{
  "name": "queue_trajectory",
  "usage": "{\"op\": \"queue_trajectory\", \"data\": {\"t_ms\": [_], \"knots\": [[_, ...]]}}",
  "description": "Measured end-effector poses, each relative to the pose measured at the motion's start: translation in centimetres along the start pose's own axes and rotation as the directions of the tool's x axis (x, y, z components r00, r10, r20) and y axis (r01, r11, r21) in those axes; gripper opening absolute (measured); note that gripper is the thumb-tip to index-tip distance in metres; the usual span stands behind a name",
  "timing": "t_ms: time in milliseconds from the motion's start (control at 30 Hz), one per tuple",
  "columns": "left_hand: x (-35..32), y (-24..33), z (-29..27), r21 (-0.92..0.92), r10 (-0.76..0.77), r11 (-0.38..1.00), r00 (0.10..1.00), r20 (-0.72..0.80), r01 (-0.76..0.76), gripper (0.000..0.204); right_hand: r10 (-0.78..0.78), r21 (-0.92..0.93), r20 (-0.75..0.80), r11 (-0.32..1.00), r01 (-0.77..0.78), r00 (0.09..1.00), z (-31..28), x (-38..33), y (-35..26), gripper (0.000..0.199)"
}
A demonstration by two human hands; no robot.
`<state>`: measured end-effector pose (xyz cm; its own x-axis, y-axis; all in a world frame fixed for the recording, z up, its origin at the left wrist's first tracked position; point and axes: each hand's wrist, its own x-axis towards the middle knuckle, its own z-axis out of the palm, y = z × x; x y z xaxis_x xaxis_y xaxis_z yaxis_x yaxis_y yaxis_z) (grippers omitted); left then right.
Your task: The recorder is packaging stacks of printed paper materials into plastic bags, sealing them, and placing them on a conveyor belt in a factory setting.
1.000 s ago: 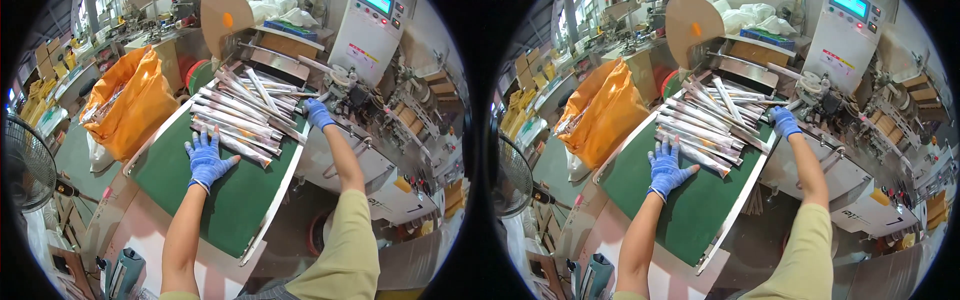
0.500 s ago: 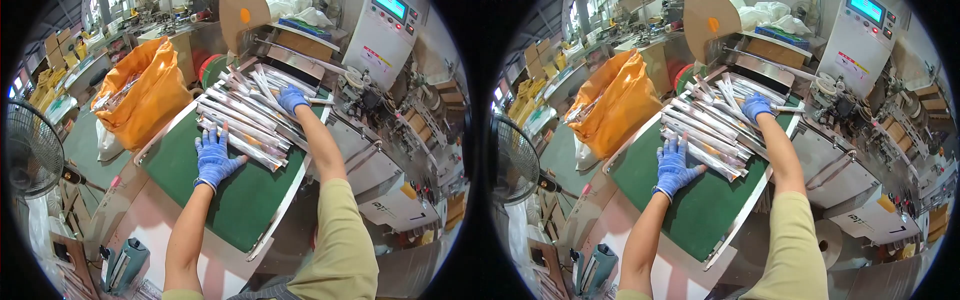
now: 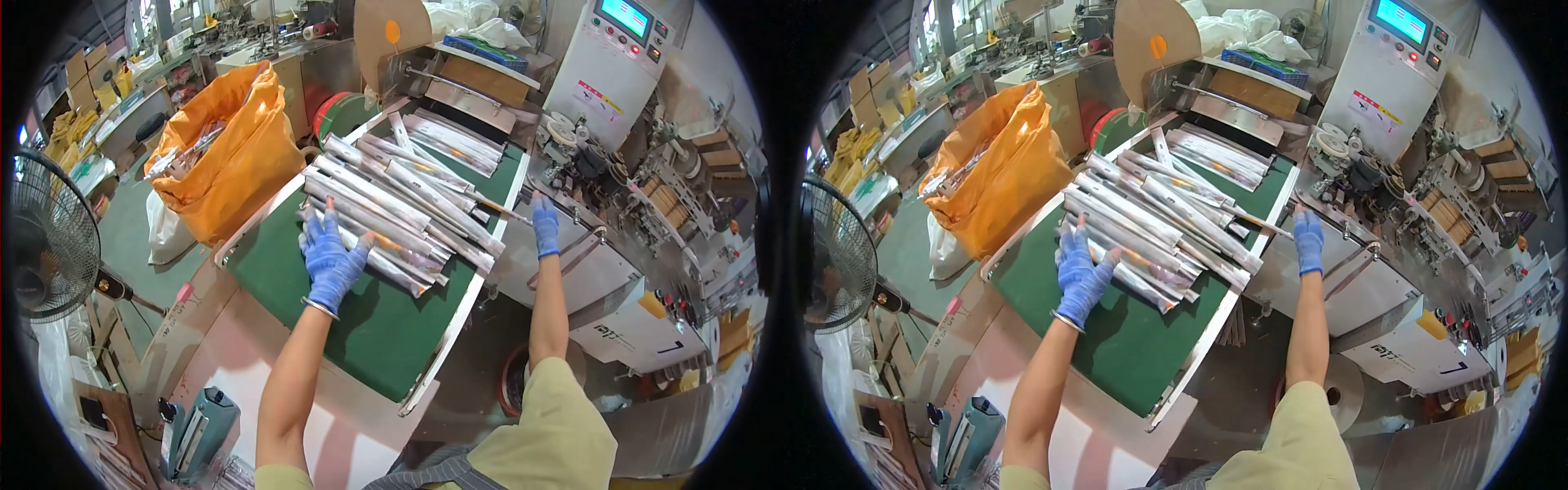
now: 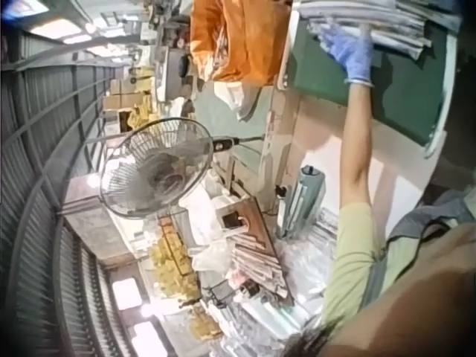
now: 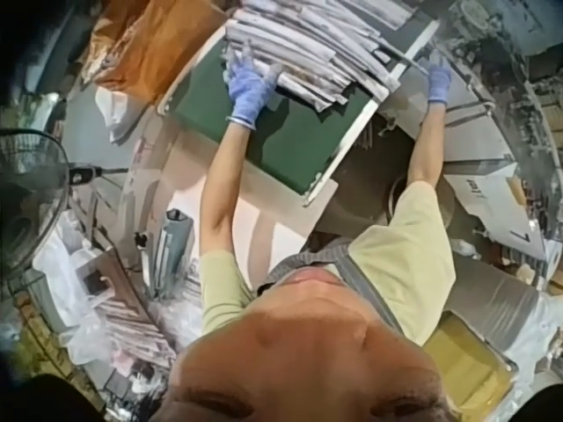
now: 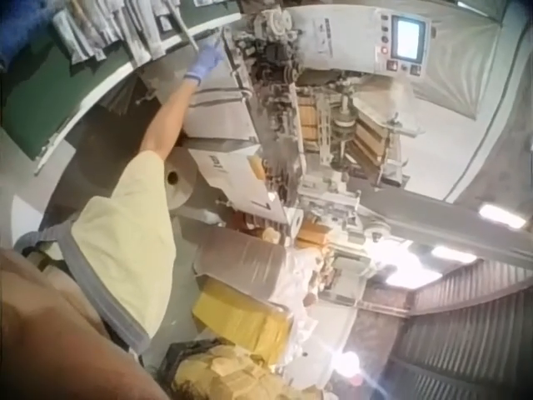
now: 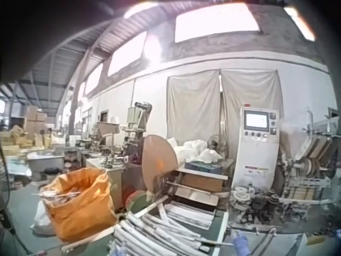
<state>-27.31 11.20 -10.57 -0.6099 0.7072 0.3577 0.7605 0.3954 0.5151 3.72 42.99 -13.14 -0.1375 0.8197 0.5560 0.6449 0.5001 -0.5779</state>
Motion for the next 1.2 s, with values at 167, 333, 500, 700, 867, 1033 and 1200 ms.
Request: {"op": "queue_trajectory", "data": {"t_ms": [167, 333, 500, 700, 867, 1033, 1200], "knots": [[0.3, 3.3, 1.9, 0.017, -0.228, 0.973, 0.966, -0.120, 0.231, 0.091, -0.046, 0.398, 0.064, 0.917, 0.017, 0.997, 2.7, -4.9, -1.6, 0.040], [2.2, 4.8, 3.8, 0.081, -0.171, 0.976, 0.940, -0.296, 0.203, 0.088, 0.199, 0.819, 0.141, 0.527, -0.227, 0.970, 2.4, -11.4, -14.0, 0.039], [2.1, 4.3, 4.1, -0.187, -0.120, 0.981, 0.915, -0.386, 0.050, 0.075, 0.248, 0.717, -0.076, 0.686, -0.119, 0.966, 2.2, -13.2, -18.5, 0.031], [0.9, 3.1, 3.4, -0.286, -0.123, 0.958, 0.890, -0.438, -0.009, 0.077, 0.252, 0.641, -0.178, 0.763, -0.082, 0.951, 0.0, -18.1, -18.3, 0.032], [0.0, 2.1, 2.5, -0.255, -0.104, 0.967, 0.875, -0.473, -0.023, 0.079, 0.250, 0.637, -0.053, 0.754, -0.160, 0.967, 0.2, -21.7, -18.0, 0.035], [-1.6, 1.4, 1.0, -0.236, -0.114, 0.972, 0.869, -0.482, -0.003, 0.075, 0.105, 0.610, -0.014, 0.789, -0.075, 0.994, -1.0, -23.7, -20.0, 0.059], [-3.7, 2.2, -0.3, 0.052, -0.236, 0.954, 0.844, -0.482, 0.296, 0.079, 0.038, 0.494, 0.029, 0.868, -0.047, 0.999, -1.4, -25.3, -20.7, 0.064]]}}
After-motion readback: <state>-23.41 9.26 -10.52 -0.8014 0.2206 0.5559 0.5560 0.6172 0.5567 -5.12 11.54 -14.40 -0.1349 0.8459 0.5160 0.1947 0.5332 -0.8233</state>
